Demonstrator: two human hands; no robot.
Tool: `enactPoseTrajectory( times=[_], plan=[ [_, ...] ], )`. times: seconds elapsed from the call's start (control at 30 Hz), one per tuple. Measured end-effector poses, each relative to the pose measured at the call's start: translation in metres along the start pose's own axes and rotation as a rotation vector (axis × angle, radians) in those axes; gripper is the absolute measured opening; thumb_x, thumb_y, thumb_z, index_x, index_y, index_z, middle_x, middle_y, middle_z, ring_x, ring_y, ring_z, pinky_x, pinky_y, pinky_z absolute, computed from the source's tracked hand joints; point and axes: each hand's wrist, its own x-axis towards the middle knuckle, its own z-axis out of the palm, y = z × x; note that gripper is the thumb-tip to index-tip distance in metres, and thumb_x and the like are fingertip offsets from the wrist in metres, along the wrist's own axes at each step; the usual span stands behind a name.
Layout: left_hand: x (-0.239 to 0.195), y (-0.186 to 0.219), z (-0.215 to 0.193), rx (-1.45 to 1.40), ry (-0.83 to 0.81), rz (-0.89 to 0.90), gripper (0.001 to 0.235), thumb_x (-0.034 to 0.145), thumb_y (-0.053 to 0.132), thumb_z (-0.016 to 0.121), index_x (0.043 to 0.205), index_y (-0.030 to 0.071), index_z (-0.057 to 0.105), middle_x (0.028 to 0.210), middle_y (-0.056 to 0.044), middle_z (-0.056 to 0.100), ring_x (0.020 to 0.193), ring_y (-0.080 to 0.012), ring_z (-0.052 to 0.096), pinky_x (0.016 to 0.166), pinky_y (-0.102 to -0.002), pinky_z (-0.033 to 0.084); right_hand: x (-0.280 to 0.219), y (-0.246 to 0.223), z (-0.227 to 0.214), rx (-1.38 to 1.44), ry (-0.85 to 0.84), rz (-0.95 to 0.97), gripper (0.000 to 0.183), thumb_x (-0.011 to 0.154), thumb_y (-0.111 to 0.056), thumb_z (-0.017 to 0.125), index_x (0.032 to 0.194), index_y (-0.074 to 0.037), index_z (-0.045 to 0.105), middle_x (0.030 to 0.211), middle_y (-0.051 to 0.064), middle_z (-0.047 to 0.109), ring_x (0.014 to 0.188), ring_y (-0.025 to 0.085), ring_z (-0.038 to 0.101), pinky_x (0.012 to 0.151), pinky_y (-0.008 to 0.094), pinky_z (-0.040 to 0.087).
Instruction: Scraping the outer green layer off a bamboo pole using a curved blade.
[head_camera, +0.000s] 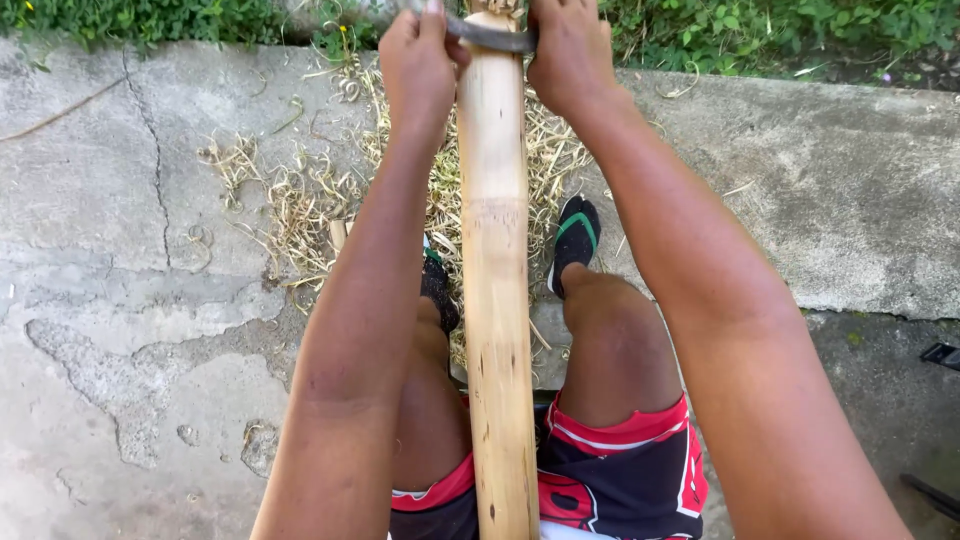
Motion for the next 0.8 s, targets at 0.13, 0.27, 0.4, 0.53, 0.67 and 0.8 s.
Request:
enactPoseTrajectory(
  times=[0.13,0.27,0.4,0.53,0.67,0.8],
  plan=[
    [0.025,0.010,0.008,-0.118,0.019,-0.072,0.031,0.101,0.024,0.058,0.081,0.001,0.064,0.069,-0.006,0.067,0.058,-0.0109,0.063,0.051,-0.029,0.051,0.023,0.006,0.006,0.038,0.007,0.059,0.022,0.083,-0.002,0.073,0.102,-0.009,0.066,0.111,0.014,0.064,0.110,0.040,0.057,0.080,0.054,0.045],
    [-0.003,0.010,0.009,-0.027,-0.010,0.068,0.031,0.102,0.025,0.059,0.088,-0.002,0.065,0.076,-0.010,0.067,0.065,-0.0145,0.064,0.056,-0.032,0.049,0.027,0.004,-0.007,0.215,-0.165,0.171,0.021,0.094,-0.010,0.070,0.114,-0.010,0.063,0.117,0.018,0.062,0.111,0.042,0.059,0.093,0.052,0.049],
    [-0.112,0.013,-0.007,0.589,-0.118,0.123,0.095,0.078,0.042,0.090,0.144,0.004,0.034,0.124,-0.020,0.057,0.110,-0.0297,0.062,0.092,-0.040,0.053,0.003,-0.006,-0.014,0.122,-0.107,0.083,0.034,0.080,0.000,0.066,0.113,-0.004,0.059,0.121,0.018,0.059,0.117,0.041,0.052,0.091,0.053,0.048],
    [-0.202,0.037,-0.019,0.566,-0.218,-0.117,0.138,0.056,0.034,0.097,0.155,0.001,0.006,0.127,-0.026,0.060,0.112,-0.0347,0.068,0.098,-0.040,0.052,-0.030,-0.015,-0.027,0.035,-0.132,0.062,0.043,0.085,0.000,0.063,0.126,-0.002,0.052,0.127,0.022,0.053,0.122,0.040,0.049,0.098,0.054,0.045],
    [-0.212,0.054,-0.016,0.560,-0.190,-0.316,0.123,0.061,0.028,0.089,0.158,0.010,0.015,0.116,-0.020,0.068,0.094,-0.0334,0.075,0.085,-0.041,0.060,-0.074,-0.035,-0.065,0.040,-0.189,0.160,0.040,0.089,0.000,0.059,0.129,-0.003,0.052,0.128,0.022,0.054,0.121,0.039,0.051,0.098,0.052,0.047],
    [-0.199,0.018,-0.024,0.026,-0.297,-0.393,0.087,0.064,0.014,0.082,0.139,0.002,0.039,0.102,-0.015,0.070,0.081,-0.0276,0.074,0.070,-0.045,0.065,-0.099,-0.033,-0.083,0.009,-0.197,0.089,0.039,0.085,-0.005,0.063,0.123,-0.007,0.055,0.127,0.019,0.055,0.122,0.039,0.049,0.102,0.056,0.041]
  ],
)
